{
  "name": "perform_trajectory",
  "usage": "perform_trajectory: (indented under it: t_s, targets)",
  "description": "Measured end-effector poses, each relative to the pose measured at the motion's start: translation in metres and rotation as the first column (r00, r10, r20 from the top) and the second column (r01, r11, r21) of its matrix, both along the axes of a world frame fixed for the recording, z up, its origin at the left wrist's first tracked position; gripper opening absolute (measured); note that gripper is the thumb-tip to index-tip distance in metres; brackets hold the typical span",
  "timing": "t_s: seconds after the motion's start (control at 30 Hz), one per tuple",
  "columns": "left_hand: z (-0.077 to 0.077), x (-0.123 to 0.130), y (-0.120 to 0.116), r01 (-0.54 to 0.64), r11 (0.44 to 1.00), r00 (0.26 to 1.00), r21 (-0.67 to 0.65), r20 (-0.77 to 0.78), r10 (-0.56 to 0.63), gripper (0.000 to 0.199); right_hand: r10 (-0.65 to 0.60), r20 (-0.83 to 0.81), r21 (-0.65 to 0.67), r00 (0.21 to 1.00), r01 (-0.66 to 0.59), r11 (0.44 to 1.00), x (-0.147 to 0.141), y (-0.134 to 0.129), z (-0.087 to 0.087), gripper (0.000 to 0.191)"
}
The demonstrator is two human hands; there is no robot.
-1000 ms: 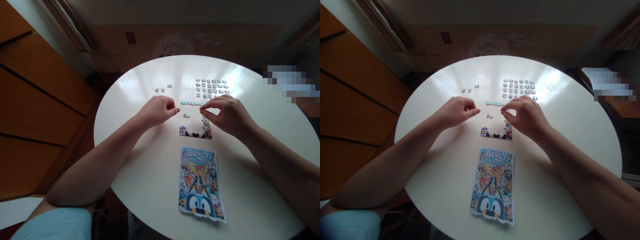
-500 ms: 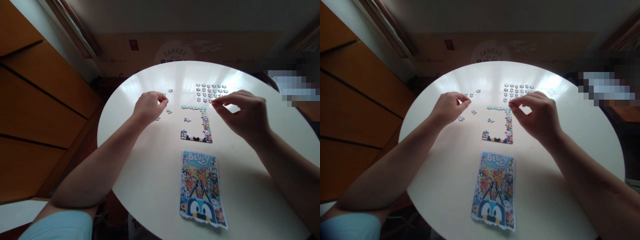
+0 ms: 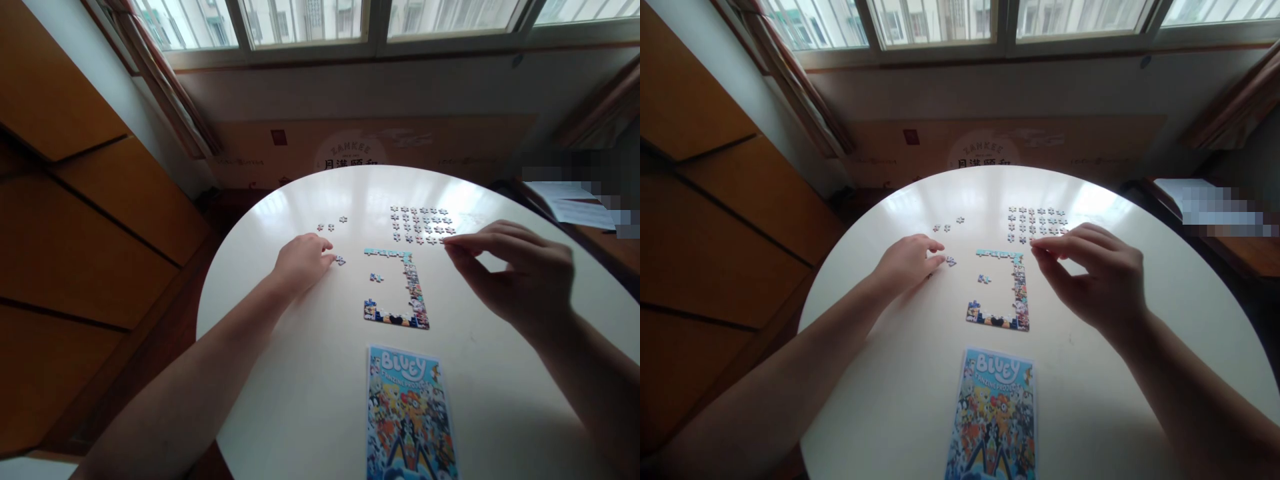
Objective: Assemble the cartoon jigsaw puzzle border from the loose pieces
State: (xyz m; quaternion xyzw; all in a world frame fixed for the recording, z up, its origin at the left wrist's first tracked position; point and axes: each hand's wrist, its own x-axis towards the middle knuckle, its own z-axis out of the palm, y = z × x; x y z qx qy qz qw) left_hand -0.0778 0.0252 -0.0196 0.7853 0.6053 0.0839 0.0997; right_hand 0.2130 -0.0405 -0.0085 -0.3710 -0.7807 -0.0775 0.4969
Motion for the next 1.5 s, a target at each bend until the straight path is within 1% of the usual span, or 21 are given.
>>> perform_trajectory:
  t_s: [0.1, 0.17, 0.27, 0.37, 0.47, 0.53, 0.57, 0.6, 0.63, 0.7, 0.77, 0.83, 0.9, 0.97, 1.0, 1.07, 1.1, 1.23, 1.33, 1.4, 1.5]
  targets:
    - [-0.004, 0.003, 0.000, 0.050, 0.999, 0.999, -0.007, 0.005, -0.050, 0.035, 0.036, 0.068, -0.055, 0.997, -0.032, 0.998, 0.000, 0.003, -0.002, 0.017]
    - [-0.006, 0.004, 0.001, 0.076, 0.997, 0.997, 0.002, -0.016, -0.076, 0.032, 0.071, 0.111, -0.094, 0.991, -0.060, 0.994, 0.001, 0.005, -0.003, 0.015]
    - [-0.009, 0.005, 0.003, 0.076, 0.997, 0.996, 0.035, -0.045, -0.074, 0.026, 0.123, 0.142, -0.142, 0.982, -0.103, 0.984, 0.001, 0.007, -0.005, 0.011]
    - [-0.010, 0.005, 0.005, 0.074, 0.996, 0.997, 0.050, -0.032, -0.073, 0.023, 0.163, 0.152, -0.182, 0.975, -0.135, 0.974, 0.000, 0.007, -0.007, 0.007]
    - [-0.010, 0.004, 0.007, 0.055, 0.998, 0.998, 0.035, 0.025, -0.056, 0.019, 0.192, 0.150, -0.223, 0.970, -0.156, 0.962, -0.002, 0.009, -0.009, 0.006]
    - [-0.008, 0.004, 0.006, 0.035, 0.999, 0.993, 0.008, 0.113, -0.035, 0.014, 0.207, 0.147, -0.275, 0.967, -0.161, 0.948, -0.003, 0.010, -0.011, 0.007]
    - [-0.006, 0.005, 0.004, 0.034, 0.999, 0.983, -0.012, 0.183, -0.031, 0.011, 0.213, 0.151, -0.319, 0.965, -0.156, 0.935, -0.004, 0.010, -0.012, 0.008]
    - [-0.004, 0.006, 0.002, 0.046, 0.998, 0.962, -0.040, 0.273, -0.033, 0.009, 0.215, 0.156, -0.371, 0.964, -0.145, 0.917, -0.005, 0.010, -0.014, 0.009]
    - [-0.002, 0.008, -0.001, 0.071, 0.994, 0.925, -0.080, 0.379, -0.036, 0.008, 0.216, 0.158, -0.426, 0.964, -0.130, 0.895, -0.006, 0.010, -0.016, 0.010]
    - [0.003, 0.014, -0.007, 0.148, 0.971, 0.805, -0.189, 0.593, -0.008, 0.009, 0.210, 0.136, -0.525, 0.968, -0.109, 0.844, -0.012, 0.010, -0.019, 0.010]
    - [0.006, 0.019, -0.014, 0.226, 0.919, 0.681, -0.324, 0.726, 0.088, 0.013, 0.188, 0.066, -0.592, 0.980, -0.113, 0.798, -0.019, 0.008, -0.022, 0.010]
    - [0.007, 0.025, -0.019, 0.279, 0.857, 0.591, -0.432, 0.781, 0.202, 0.015, 0.158, -0.012, -0.633, 0.987, -0.130, 0.763, -0.027, 0.005, -0.024, 0.012]
    - [0.006, 0.028, -0.023, 0.320, 0.805, 0.518, -0.500, 0.803, 0.293, 0.016, 0.130, -0.063, -0.653, 0.990, -0.139, 0.745, -0.034, 0.003, -0.025, 0.013]
    - [0.004, 0.031, -0.025, 0.357, 0.764, 0.467, -0.538, 0.811, 0.353, 0.018, 0.115, -0.090, -0.656, 0.989, -0.145, 0.740, -0.039, 0.001, -0.026, 0.012]
    - [0.003, 0.031, -0.025, 0.370, 0.749, 0.456, -0.550, 0.810, 0.369, 0.019, 0.112, -0.102, -0.656, 0.988, -0.151, 0.739, -0.040, 0.000, -0.026, 0.012]
    - [0.002, 0.033, -0.025, 0.379, 0.737, 0.457, -0.560, 0.806, 0.377, 0.020, 0.109, -0.134, -0.658, 0.985, -0.171, 0.734, -0.042, 0.000, -0.027, 0.012]
    - [0.002, 0.033, -0.026, 0.375, 0.741, 0.467, -0.557, 0.804, 0.368, 0.020, 0.107, -0.153, -0.661, 0.982, -0.182, 0.728, -0.042, 0.000, -0.027, 0.013]
    - [0.004, 0.035, -0.028, 0.352, 0.777, 0.541, -0.522, 0.791, 0.286, 0.020, 0.080, -0.256, -0.678, 0.963, -0.238, 0.695, -0.044, 0.000, -0.027, 0.016]
    - [0.005, 0.039, -0.032, 0.361, 0.803, 0.581, -0.474, 0.788, 0.204, 0.014, 0.072, -0.315, -0.691, 0.946, -0.281, 0.666, -0.047, -0.001, -0.027, 0.018]
    - [0.004, 0.041, -0.035, 0.368, 0.828, 0.608, -0.422, 0.783, 0.129, 0.009, 0.078, -0.342, -0.699, 0.936, -0.309, 0.645, -0.049, -0.002, -0.026, 0.017]
    - [0.001, 0.042, -0.038, 0.375, 0.864, 0.681, -0.335, 0.732, -0.011, 0.008, 0.083, -0.369, -0.710, 0.926, -0.338, 0.617, -0.053, -0.003, -0.027, 0.016]
